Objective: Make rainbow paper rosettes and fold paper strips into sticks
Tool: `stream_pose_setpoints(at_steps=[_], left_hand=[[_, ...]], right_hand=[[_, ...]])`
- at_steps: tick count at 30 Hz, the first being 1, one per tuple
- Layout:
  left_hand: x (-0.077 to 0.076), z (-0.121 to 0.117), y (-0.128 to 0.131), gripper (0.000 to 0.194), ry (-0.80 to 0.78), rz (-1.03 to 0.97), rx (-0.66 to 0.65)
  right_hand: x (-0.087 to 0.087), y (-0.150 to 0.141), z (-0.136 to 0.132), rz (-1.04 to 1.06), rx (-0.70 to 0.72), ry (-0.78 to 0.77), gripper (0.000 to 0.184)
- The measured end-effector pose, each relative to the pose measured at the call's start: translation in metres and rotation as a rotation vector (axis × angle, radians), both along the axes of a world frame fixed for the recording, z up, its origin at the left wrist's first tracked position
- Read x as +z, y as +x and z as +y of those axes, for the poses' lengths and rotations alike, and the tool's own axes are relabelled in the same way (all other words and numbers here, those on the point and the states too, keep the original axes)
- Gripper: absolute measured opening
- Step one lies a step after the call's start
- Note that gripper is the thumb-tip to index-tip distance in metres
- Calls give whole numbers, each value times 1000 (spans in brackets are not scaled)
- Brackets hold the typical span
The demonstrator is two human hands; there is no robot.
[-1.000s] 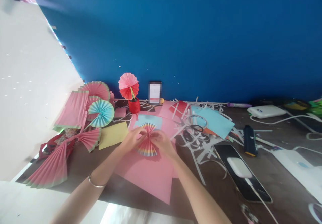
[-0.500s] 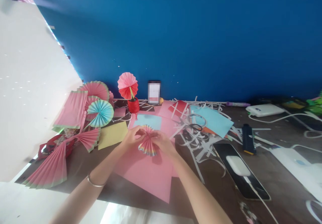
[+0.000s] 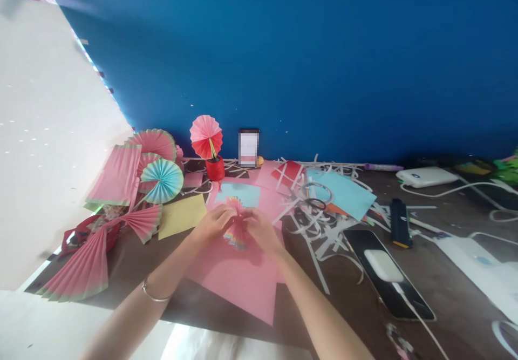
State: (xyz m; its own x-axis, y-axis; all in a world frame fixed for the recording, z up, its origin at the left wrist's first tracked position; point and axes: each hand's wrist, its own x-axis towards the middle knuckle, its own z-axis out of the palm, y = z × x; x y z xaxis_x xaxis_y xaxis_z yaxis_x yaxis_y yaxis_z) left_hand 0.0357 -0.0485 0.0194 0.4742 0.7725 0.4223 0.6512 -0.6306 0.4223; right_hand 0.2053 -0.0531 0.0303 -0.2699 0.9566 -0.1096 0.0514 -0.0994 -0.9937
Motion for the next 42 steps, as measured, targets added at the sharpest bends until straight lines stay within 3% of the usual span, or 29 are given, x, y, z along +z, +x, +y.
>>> stream_pose_setpoints(at_steps=[4,8,10,12,18,30,42], left_hand=[[4,-3,-1,29,145,56,-62],[2,-2,-1,26,316,78,-100],[-1,0,-2,23,400,90,-103],[-3,1,-2,20,454,111,-114],[-2,1,-4,16,555,157,-125],[6,-1,-2,16,675,138,-143],[2,0,-1,17,629,118,-191]], right_hand=[[-1,1,-1,-94,8,169,17],[-7,2,-2,-301,-65,468,18],[-10,3,-2,-322,-68,613,18],[-12,3,-2,-300,-31,665,17],[-13,5,0,-243,66,543,20],[-8,5,2,-245,51,456,19],[-13,8,7,-342,52,483,19]])
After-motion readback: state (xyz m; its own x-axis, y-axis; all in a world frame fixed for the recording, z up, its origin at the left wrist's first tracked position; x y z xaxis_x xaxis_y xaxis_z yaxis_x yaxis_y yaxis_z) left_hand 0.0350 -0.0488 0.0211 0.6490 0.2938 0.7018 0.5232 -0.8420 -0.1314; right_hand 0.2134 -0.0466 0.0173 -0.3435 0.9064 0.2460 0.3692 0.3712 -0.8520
